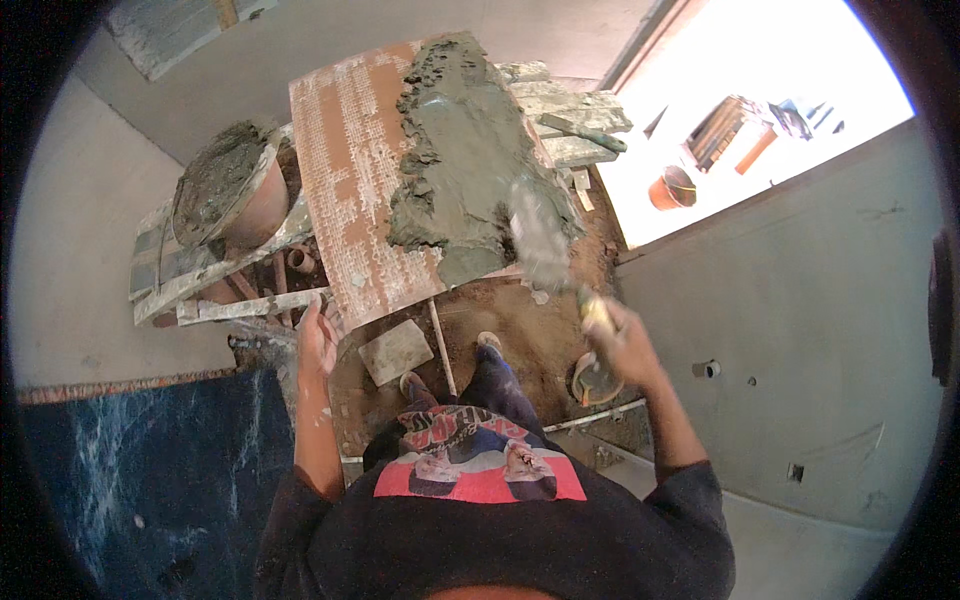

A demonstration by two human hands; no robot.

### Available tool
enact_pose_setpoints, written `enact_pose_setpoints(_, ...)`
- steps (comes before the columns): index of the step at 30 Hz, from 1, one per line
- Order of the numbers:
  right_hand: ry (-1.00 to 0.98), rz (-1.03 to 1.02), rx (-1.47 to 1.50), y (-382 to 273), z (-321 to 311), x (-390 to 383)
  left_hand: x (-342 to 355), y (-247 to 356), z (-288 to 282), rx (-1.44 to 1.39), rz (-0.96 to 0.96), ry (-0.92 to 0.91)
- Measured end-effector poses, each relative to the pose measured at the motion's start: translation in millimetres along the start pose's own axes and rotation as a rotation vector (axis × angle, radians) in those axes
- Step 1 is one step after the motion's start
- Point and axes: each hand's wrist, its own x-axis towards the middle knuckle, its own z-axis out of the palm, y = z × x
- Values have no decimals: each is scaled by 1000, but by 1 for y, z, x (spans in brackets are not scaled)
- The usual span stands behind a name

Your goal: The person applies mortar to the back of a tile using a trowel, taking mortar from a bucket and spreading it across the tile surface.

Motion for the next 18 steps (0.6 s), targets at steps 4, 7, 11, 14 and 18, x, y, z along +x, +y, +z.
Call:
enact_pose_setpoints(4,117,194,173,-8,-21,44,19,-15,-26,-86,13,-184)
enact_pose_setpoints(7,85,341,317,-20,-28,62,25,-20,-37,-57,60,-317)
enact_pose_setpoints(11,28,503,422,-35,-19,81,37,-29,-42,-32,5,-325)
enact_pose_setpoints(14,-54,569,485,-35,1,83,29,-23,-35,-42,-2,-337)
enact_pose_setpoints(18,-81,566,473,-50,35,72,15,-9,-26,-82,43,-436)
